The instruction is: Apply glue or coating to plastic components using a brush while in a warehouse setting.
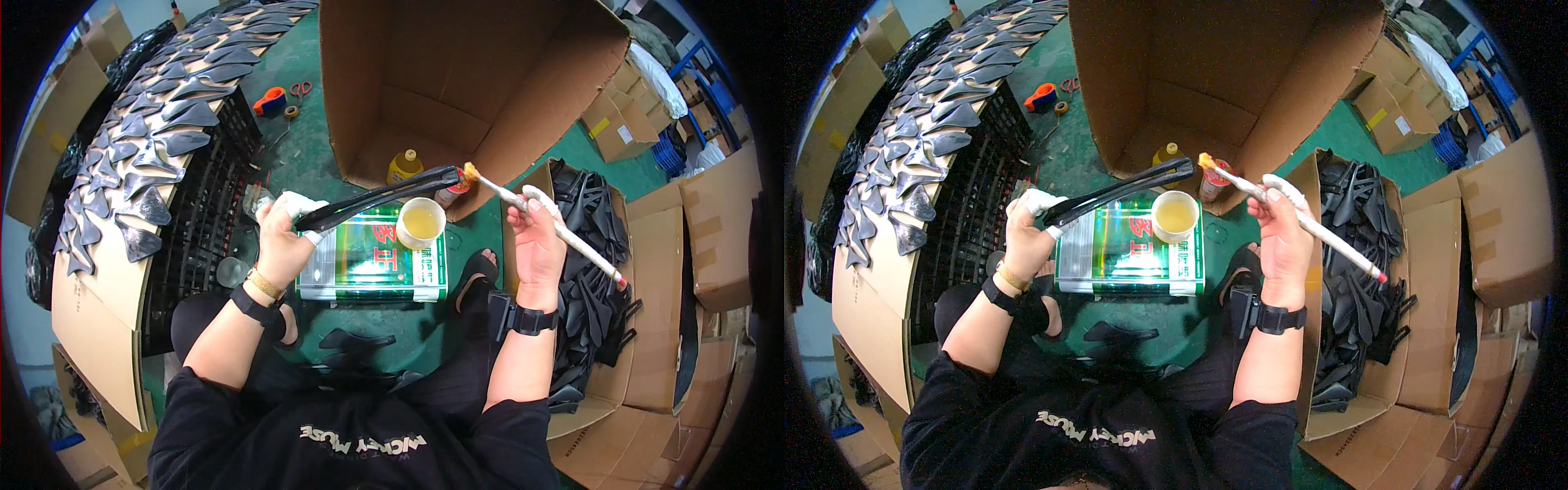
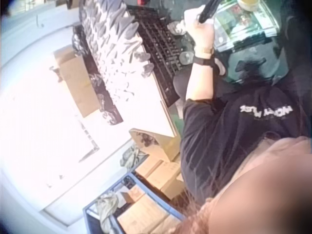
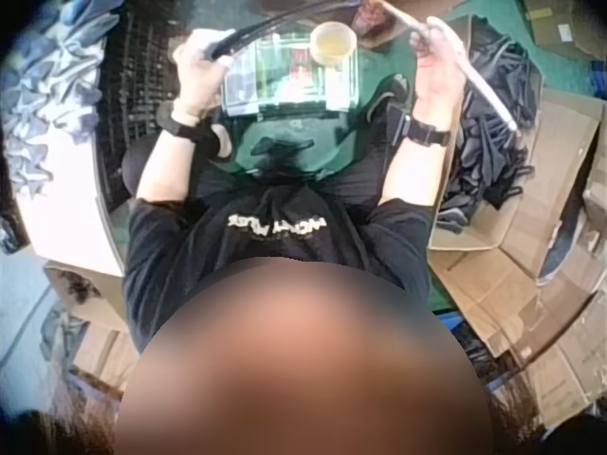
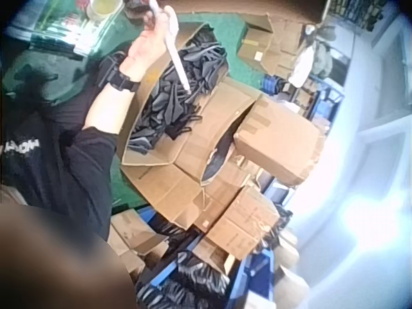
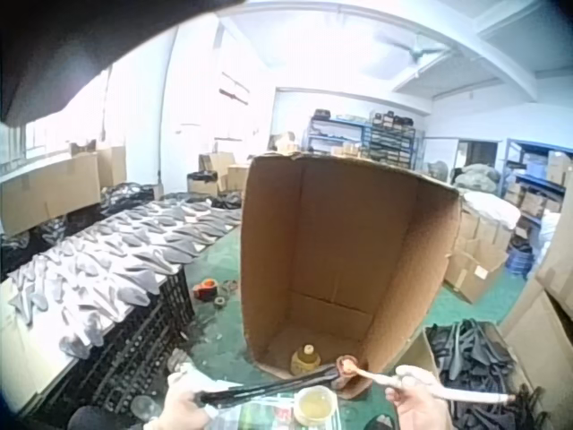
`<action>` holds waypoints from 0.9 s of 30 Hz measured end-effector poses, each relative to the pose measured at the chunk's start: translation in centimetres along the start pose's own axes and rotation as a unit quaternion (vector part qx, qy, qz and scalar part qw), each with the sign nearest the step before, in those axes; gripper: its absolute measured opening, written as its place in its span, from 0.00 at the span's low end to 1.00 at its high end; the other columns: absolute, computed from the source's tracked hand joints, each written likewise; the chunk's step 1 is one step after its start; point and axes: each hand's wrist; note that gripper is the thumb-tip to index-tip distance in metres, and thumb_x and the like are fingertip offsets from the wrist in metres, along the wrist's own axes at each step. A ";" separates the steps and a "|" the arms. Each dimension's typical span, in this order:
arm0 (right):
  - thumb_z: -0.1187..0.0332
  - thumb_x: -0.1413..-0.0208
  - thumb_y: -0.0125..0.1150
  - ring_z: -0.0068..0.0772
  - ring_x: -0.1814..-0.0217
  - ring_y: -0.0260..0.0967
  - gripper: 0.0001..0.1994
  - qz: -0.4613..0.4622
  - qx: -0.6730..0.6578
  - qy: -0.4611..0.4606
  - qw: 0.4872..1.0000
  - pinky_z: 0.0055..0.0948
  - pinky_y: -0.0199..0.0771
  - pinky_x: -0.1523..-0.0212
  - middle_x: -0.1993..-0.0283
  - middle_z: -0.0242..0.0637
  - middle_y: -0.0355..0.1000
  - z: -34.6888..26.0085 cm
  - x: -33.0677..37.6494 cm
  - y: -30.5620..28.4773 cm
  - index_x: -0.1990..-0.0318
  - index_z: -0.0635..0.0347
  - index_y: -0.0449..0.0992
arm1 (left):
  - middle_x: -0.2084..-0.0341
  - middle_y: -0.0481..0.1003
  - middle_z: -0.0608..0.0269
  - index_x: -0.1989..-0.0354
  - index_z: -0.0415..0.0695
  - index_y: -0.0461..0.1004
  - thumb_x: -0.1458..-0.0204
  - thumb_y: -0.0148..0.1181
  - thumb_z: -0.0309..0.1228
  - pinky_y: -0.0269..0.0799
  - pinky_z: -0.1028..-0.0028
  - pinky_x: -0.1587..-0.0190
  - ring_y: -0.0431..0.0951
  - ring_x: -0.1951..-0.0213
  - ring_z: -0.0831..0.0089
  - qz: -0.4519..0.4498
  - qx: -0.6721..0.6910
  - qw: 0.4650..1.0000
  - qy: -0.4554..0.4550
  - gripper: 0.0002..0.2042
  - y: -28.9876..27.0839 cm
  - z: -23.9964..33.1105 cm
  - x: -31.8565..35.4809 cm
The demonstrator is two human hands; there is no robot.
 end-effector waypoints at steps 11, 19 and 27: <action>0.74 0.47 0.55 0.28 0.70 0.72 0.09 0.016 0.029 0.013 0.999 0.24 0.75 0.65 0.67 0.40 0.74 0.3 -0.1 -0.3 0.59 0.69 0.75 | 0.73 0.73 0.71 0.68 0.51 0.78 0.66 0.65 0.25 0.53 0.71 0.52 0.73 0.63 0.71 0.013 -0.018 0.999 0.023 0.13 0.1 0.1 -0.3; 0.72 0.46 0.56 0.28 0.67 0.72 0.10 0.019 0.008 0.011 1.000 0.24 0.74 0.64 0.66 0.40 0.74 0.2 0.1 -0.3 0.59 0.68 0.74 | 0.73 0.73 0.71 0.68 0.50 0.77 0.64 0.67 0.27 0.54 0.72 0.53 0.73 0.64 0.70 0.003 0.010 1.000 -0.003 0.11 0.4 -0.4 -0.2; 0.76 0.48 0.60 0.26 0.65 0.73 0.11 -0.110 0.056 0.069 0.990 0.24 0.74 0.59 0.64 0.39 0.76 3.8 1.6 3.5 0.56 0.68 0.75 | 0.72 0.75 0.70 0.65 0.46 0.77 0.61 0.69 0.25 0.67 0.76 0.60 0.74 0.68 0.77 -0.036 0.149 0.983 -0.100 0.13 1.4 -0.5 0.2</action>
Point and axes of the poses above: each hand's wrist, its own x-axis away from the middle knuckle, its own y-axis out of the palm, z = x × y
